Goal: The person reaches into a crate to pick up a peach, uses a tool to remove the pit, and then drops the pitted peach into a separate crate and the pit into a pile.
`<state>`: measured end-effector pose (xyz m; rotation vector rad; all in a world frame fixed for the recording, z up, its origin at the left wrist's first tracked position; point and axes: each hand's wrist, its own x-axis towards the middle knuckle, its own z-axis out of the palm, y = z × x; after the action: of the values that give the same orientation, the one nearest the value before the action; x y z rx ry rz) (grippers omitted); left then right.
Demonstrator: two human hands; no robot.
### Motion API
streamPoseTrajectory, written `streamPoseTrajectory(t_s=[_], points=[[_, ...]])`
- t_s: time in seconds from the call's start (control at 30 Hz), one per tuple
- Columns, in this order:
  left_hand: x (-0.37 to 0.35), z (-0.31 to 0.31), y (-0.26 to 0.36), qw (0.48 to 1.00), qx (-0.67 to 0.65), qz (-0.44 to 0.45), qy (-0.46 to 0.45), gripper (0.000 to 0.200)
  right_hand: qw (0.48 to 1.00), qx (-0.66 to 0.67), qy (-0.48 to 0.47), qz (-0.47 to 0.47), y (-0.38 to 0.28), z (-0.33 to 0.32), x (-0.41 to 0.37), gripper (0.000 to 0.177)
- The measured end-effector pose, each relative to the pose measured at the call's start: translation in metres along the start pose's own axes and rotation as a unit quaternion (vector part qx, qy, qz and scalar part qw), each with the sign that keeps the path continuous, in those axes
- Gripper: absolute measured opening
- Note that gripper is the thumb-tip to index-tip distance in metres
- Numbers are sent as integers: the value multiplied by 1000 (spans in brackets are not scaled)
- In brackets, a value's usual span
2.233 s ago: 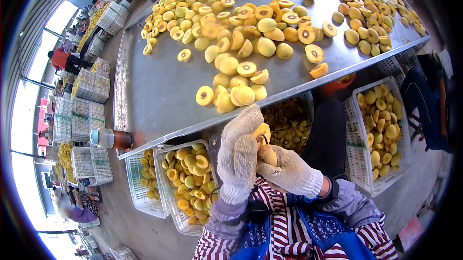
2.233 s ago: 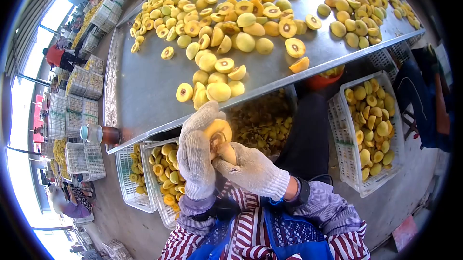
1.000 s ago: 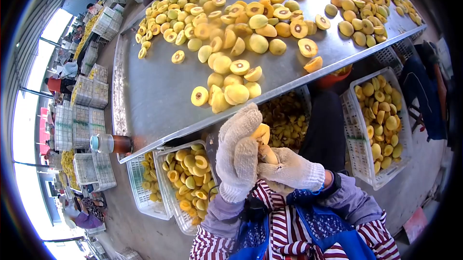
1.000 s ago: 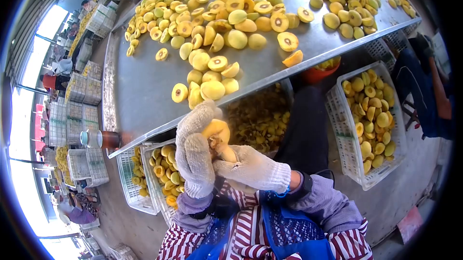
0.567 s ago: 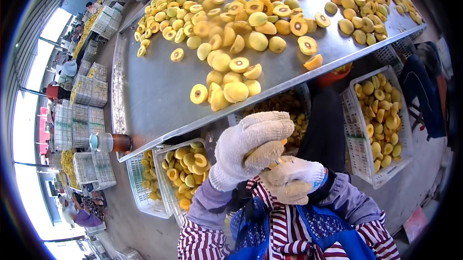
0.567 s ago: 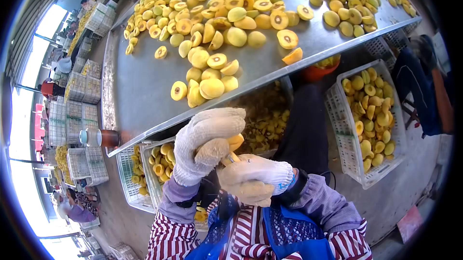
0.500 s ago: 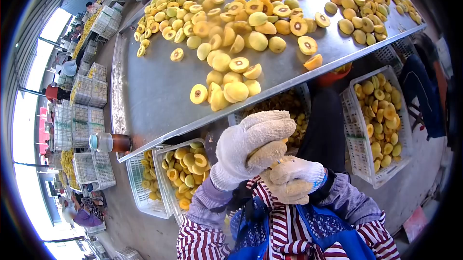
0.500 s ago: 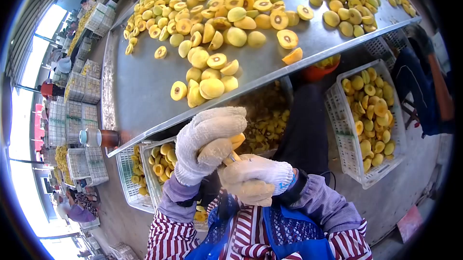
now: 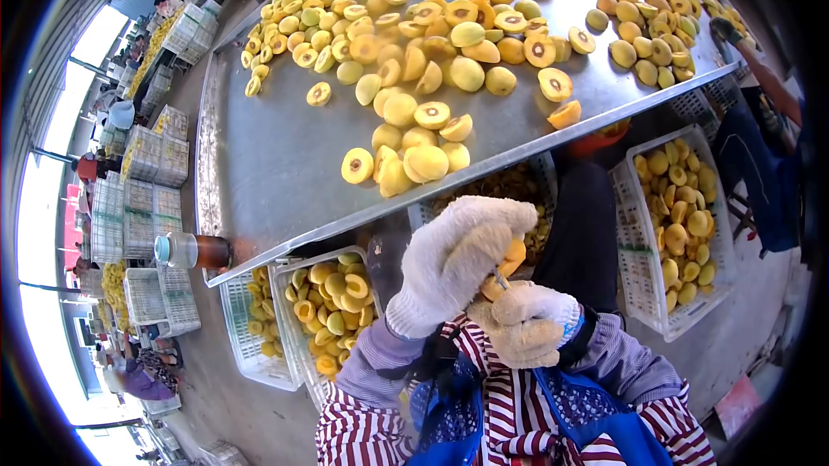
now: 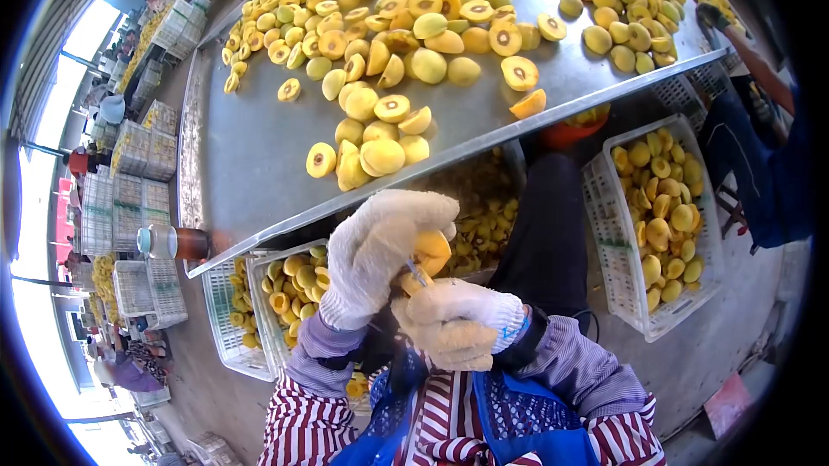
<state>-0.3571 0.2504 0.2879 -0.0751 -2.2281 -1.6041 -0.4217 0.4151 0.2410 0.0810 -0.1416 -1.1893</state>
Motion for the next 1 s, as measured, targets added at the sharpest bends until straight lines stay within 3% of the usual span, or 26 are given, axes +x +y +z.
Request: streamPoseTrajectory(t_s=[0.1, 0.17, 0.2, 0.23, 0.33, 0.37, 0.47, 0.57, 0.67, 0.73, 0.77, 0.8, 0.83, 0.87, 0.93, 0.97, 1.0], points=[[15, -11, 5, 975, 165, 143, -50, 25, 1000, 7, 1, -2, 4, -1, -4, 27], [9, -9, -5, 993, 62, 96, -21, 25, 997, 52, -59, -9, 3, -2, 3, 26], [6, -5, -8, 997, 11, 73, -5, 25, 999, 24, -38, -9, 2, 0, 3, 25], [-2, 2, -6, 996, -86, -33, 16, 49, 1000, -3, -17, -11, 2, 5, 2, 25], [-10, 13, 10, 948, -240, -194, 73, 64, 997, -71, 29, -11, 0, 5, 1, 23], [-10, 18, 9, 940, -264, -191, 100, 69, 995, -91, 42, -7, -1, 4, 1, 22], [-13, 30, 16, 882, -346, -236, 216, 65, 997, -70, -10, 6, -2, -7, 7, 19], [-27, 27, -12, 733, -577, -268, 242, 59, 987, -159, 32, 9, 2, -15, 5, 19], [-39, 17, -1, 799, -425, -285, 315, 60, 995, -47, -18, 86, -5, -21, 9, 19], [-73, -7, -9, 840, -248, -283, 390, 58, 989, 42, -80, 116, -6, -35, 10, 18], [-97, -19, -14, 844, -139, -277, 438, 57, 992, 37, -7, 118, -12, -40, -8, 19], [-128, -39, -25, 855, -22, -246, 456, 51, 990, -89, 93, 62, -15, -18, -6, 20], [-163, -65, -39, 829, 161, -324, 426, 44, 954, -221, 202, 32, -18, 3, -5, 21], [-184, -75, -40, 753, 289, -447, 386, 35, 945, -241, 217, 44, -20, 2, -2, 20], [-216, -84, -41, 690, 567, -404, 195, 32, 925, -281, 246, 74, -23, -2, 5, 18], [-212, -86, -45, 735, 496, -386, 255, 30, 881, -361, 304, 36, -14, -15, 12, 16], [-194, -83, -45, 772, 419, -364, 309, 29, 874, -389, 286, 58, -13, -8, 17, 18]])
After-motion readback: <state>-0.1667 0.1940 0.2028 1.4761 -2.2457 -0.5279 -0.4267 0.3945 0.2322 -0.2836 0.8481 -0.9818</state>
